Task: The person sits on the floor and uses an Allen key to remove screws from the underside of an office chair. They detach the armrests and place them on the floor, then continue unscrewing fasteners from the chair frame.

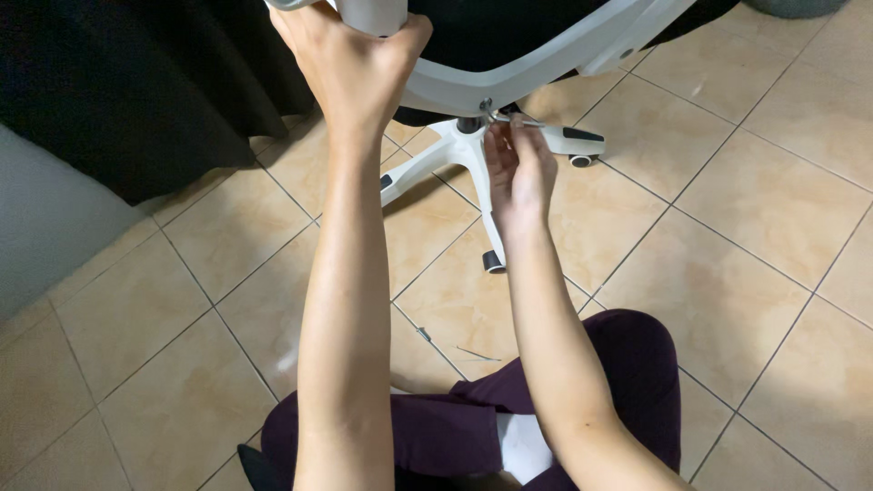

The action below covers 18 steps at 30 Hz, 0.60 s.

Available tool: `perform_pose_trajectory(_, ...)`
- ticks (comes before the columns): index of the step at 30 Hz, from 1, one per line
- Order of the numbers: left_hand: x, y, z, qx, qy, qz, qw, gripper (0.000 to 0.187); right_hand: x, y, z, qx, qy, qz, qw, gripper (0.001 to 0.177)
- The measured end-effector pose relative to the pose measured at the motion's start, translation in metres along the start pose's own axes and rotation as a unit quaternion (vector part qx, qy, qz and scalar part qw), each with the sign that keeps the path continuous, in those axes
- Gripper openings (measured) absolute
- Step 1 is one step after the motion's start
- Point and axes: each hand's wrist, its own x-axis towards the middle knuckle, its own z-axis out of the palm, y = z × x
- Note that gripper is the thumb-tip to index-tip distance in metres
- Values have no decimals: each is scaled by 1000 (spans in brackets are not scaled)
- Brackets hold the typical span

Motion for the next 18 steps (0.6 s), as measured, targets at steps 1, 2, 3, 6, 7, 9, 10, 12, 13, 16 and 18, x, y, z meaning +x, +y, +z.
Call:
perform_pose_trajectory(1,0,-2,-1,6,-5,3,1000,58,-1,-7,6,-88,-2,-41,995,17)
perform_pose_trajectory(2,1,-5,-2,11,-9,6,1000,57,-4,-12,12,-176,-4,-83,981,16)
perform_pose_trajectory(3,1,-8,-4,6,-10,1,1000,58,-7,-17,18,-261,-40,-136,955,15)
perform_pose_trajectory(6,9,-19,-12,-6,-20,1,1000,55,-16,-30,38,-464,-132,-281,830,14)
perform_pose_trajectory(7,12,-24,-18,-8,-30,10,999,50,-22,-30,45,-506,-149,-321,787,16)
perform_pose_trajectory(9,19,-38,-26,-23,-62,11,998,40,-26,-30,59,-574,-176,-377,705,23)
perform_pose_trajectory(10,23,-45,-28,-36,-84,3,996,35,-25,-28,66,-601,-186,-395,669,28)
perform_pose_trajectory(12,27,-60,-36,-69,-138,-39,987,30,-29,-16,79,-637,-213,-453,586,32)
perform_pose_trajectory(13,31,-67,-39,-88,-166,-69,980,31,-29,-8,86,-643,-228,-496,538,31)
perform_pose_trajectory(16,39,-86,-45,-106,-187,-59,975,34,-32,13,98,-685,-264,-529,426,31)
perform_pose_trajectory(18,43,-88,-44,-104,-175,-30,979,40,-33,18,100,-704,-278,-543,364,31)
